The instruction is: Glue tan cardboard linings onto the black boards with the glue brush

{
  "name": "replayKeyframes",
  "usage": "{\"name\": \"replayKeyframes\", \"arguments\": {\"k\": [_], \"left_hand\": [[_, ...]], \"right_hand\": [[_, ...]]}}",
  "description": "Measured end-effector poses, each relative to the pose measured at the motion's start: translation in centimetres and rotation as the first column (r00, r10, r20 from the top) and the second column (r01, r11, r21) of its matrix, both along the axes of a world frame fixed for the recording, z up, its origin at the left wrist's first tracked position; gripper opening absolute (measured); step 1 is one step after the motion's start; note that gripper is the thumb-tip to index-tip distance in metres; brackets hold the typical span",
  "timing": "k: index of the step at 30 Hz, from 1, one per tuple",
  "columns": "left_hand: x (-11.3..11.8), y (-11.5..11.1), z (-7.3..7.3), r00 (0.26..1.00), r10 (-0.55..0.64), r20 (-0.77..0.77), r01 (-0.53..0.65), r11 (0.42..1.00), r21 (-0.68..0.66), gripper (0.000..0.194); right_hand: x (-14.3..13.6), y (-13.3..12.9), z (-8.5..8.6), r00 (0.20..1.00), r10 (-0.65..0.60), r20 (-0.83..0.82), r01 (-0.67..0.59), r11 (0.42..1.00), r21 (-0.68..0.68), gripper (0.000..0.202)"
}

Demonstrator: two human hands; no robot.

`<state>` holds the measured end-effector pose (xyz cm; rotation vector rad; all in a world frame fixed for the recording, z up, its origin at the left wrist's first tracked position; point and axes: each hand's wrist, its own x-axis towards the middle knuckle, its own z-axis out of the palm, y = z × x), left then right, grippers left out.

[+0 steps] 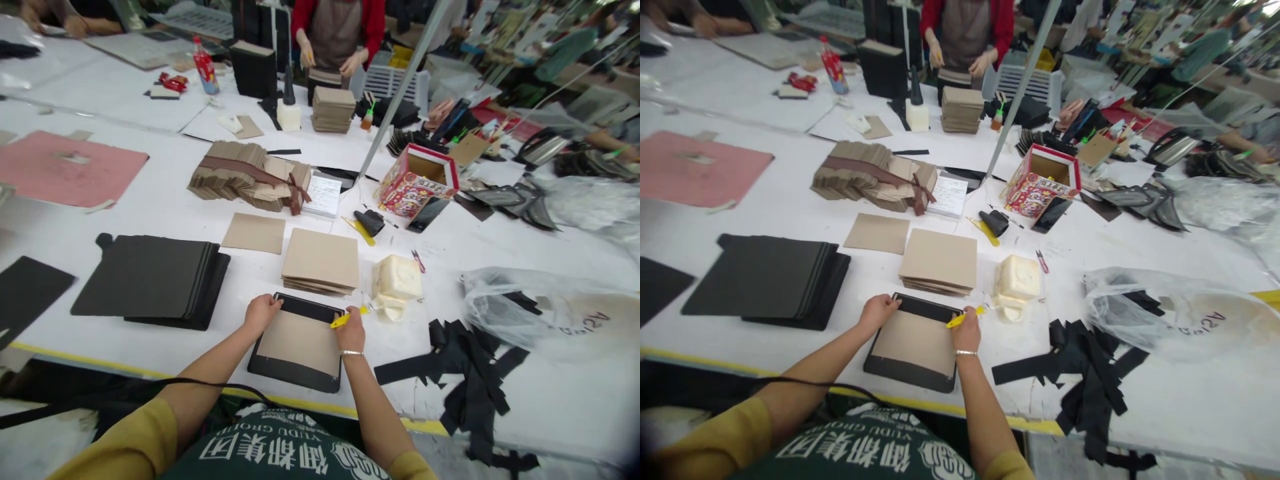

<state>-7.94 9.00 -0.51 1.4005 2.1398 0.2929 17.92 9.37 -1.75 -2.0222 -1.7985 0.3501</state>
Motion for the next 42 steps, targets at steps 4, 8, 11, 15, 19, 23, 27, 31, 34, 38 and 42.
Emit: {"name": "replayKeyframes", "arguments": {"k": [4, 8, 11, 15, 19, 23, 27, 31, 34, 38, 42], "left_hand": [[0.5, -1.5, 0.7, 0.915, -0.291, -0.278, 0.364, 0.894, 0.262, 0.033], [2.1, -3.8, -0.1, 0.654, -0.652, -0.383, 0.757, 0.566, 0.327, 0.052], [2.1, -4.7, -1.2, 0.594, -0.693, -0.408, 0.804, 0.534, 0.262, 0.065], [1.0, -5.3, -1.3, 0.613, -0.667, -0.424, 0.786, 0.572, 0.235, 0.068], [-0.3, -6.6, 0.6, 0.681, -0.577, -0.451, 0.728, 0.6, 0.331, 0.058], [-4.8, -7.8, 3.6, 0.772, -0.407, -0.488, 0.623, 0.634, 0.458, 0.045], [-14.8, -8.0, 7.1, 0.873, 0.069, -0.483, 0.268, 0.76, 0.592, 0.045], [-25.1, -8.0, 10.0, 0.735, 0.532, -0.42, -0.335, 0.824, 0.457, 0.081], [-29.7, -7.9, 10.9, 0.814, 0.481, -0.326, -0.479, 0.873, 0.092, 0.087], [-31.7, -9.3, 12.8, 0.807, 0.535, -0.251, -0.505, 0.845, 0.178, 0.057], [-30.7, -12.3, 15.4, 0.836, 0.531, 0.142, -0.547, 0.779, 0.306, 0.044]], "right_hand": [[0.0, -1.6, 0.2, 0.991, 0.131, -0.016, -0.125, 0.968, 0.218, 0.025], [-2.3, -3.8, -0.2, 0.875, 0.484, 0.033, -0.476, 0.844, 0.246, 0.026], [-2.3, -4.6, -0.9, 0.87, 0.478, 0.119, -0.492, 0.854, 0.169, 0.031], [0.9, -5.3, -1.0, 0.918, 0.33, 0.222, -0.365, 0.92, 0.143, 0.033], [2.5, -6.1, -0.6, 0.92, 0.316, 0.232, -0.368, 0.9, 0.232, 0.031], [1.1, -6.3, -0.9, 0.847, 0.491, 0.205, -0.532, 0.797, 0.288, 0.048], [0.3, -5.8, -1.5, 0.84, 0.507, 0.196, -0.543, 0.793, 0.278, 0.062], [0.6, -5.6, -0.8, 0.868, 0.479, 0.128, -0.495, 0.823, 0.277, 0.06], [0.2, -6.1, 0.3, 0.86, 0.503, 0.089, -0.504, 0.808, 0.305, 0.053], [-1.3, -6.9, 2.0, 0.869, 0.495, -0.002, -0.468, 0.823, 0.322, 0.04], [-3.5, -8.7, 5.4, 0.869, 0.461, -0.179, -0.395, 0.865, 0.311, 0.032]]}}
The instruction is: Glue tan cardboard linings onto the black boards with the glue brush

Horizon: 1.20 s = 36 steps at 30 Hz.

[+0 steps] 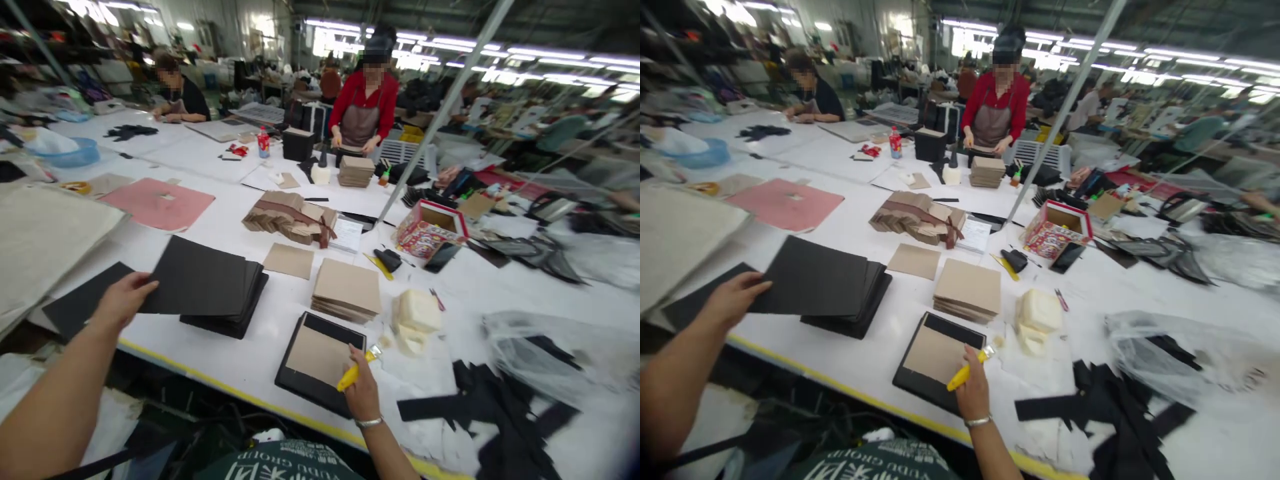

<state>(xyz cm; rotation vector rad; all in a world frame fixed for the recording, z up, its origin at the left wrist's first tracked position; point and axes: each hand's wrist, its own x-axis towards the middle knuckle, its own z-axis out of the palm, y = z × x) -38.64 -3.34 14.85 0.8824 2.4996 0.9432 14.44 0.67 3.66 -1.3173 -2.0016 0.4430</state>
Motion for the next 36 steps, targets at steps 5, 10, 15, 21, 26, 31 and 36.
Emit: {"name": "replayKeyframes", "arguments": {"k": [5, 10, 15, 21, 26, 31, 36], "left_hand": [[7.6, -0.9, -0.3, 0.826, -0.136, 0.548, -0.028, 0.959, 0.281, 0.039], [21.2, -0.7, -5.7, 0.613, -0.336, 0.715, 0.253, 0.941, 0.226, 0.044], [27.7, -0.6, -12.3, 0.695, -0.53, 0.485, 0.537, 0.832, 0.139, 0.034], [29.0, 1.2, -14.4, 0.734, -0.654, 0.186, 0.676, 0.729, -0.105, 0.028], [29.2, 2.1, -14.9, 0.716, -0.697, 0.047, 0.692, 0.698, -0.185, 0.032], [28.5, 1.9, -15.4, 0.752, -0.656, -0.066, 0.651, 0.754, -0.086, 0.05], [28.5, 1.9, -14.5, 0.754, -0.651, -0.094, 0.649, 0.759, -0.053, 0.048]], "right_hand": [[-3.3, -1.9, 3.3, 0.964, -0.046, -0.261, -0.013, 0.976, -0.217, 0.027], [-2.7, -2.8, 2.3, 0.94, -0.244, -0.24, 0.153, 0.927, -0.343, 0.02], [2.0, -2.5, -1.4, 0.949, -0.316, 0.02, 0.311, 0.918, -0.246, 0.02], [4.5, -1.0, -4.9, 0.94, -0.28, 0.197, 0.311, 0.939, -0.149, 0.02], [7.0, 0.8, -3.3, 0.913, -0.275, 0.302, 0.317, 0.943, -0.1, 0.027], [14.1, 4.3, 1.1, 0.839, -0.541, 0.054, 0.544, 0.838, -0.046, 0.037], [18.2, 9.3, 1.5, 0.775, -0.619, 0.129, 0.63, 0.736, -0.247, 0.037]]}}
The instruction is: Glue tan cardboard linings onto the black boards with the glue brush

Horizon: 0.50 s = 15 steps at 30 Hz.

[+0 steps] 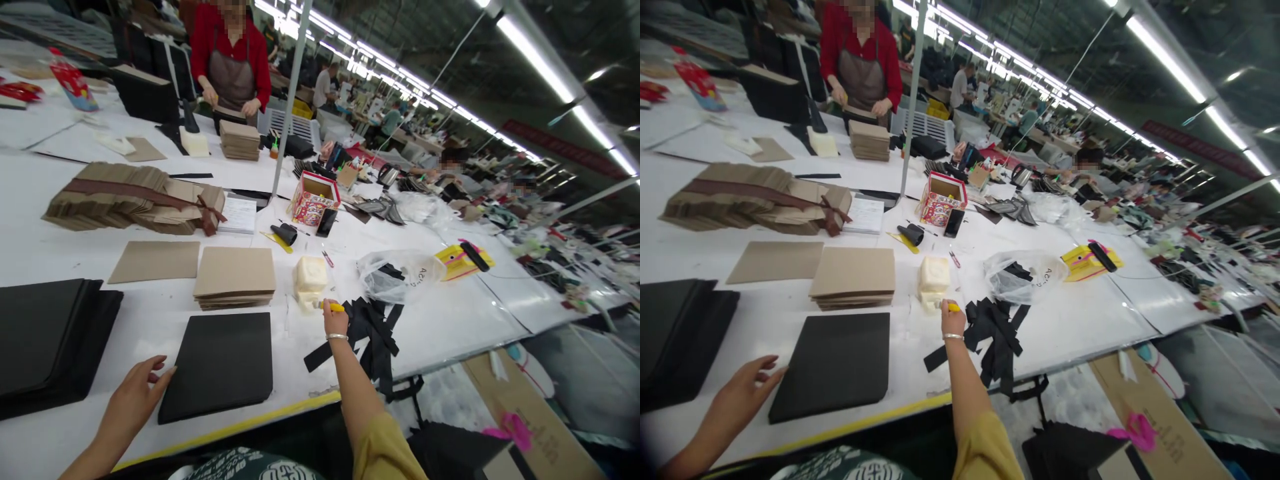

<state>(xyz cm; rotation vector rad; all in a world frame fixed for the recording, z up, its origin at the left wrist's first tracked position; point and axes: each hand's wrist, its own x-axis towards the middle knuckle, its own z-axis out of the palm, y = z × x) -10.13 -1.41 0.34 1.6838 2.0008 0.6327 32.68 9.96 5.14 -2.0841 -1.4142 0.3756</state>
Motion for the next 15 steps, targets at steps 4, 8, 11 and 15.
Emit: {"name": "replayKeyframes", "arguments": {"k": [4, 8, 11, 15], "left_hand": [[0.3, 0.1, 0.1, 1.0, -0.009, 0.025, 0.01, 0.999, -0.035, 0.047], [0.0, -0.1, -0.4, 0.999, -0.007, 0.041, 0.009, 0.999, -0.038, 0.046], [-0.4, -0.2, 0.0, 0.999, 0.017, 0.031, -0.015, 0.999, -0.037, 0.044], [-0.5, 0.5, 1.4, 0.999, 0.043, 0.028, -0.043, 0.999, -0.002, 0.04]], "right_hand": [[0.3, 2.4, -1.6, 0.996, 0.086, 0.005, -0.086, 0.995, -0.057, 0.031], [0.3, 2.8, -1.8, 0.983, 0.181, -0.019, -0.182, 0.981, -0.068, 0.031], [0.4, 2.2, -1.4, 0.967, 0.254, -0.028, -0.255, 0.965, -0.062, 0.03], [0.3, 1.0, -0.6, 0.942, 0.336, -0.025, -0.337, 0.939, -0.062, 0.023]]}}
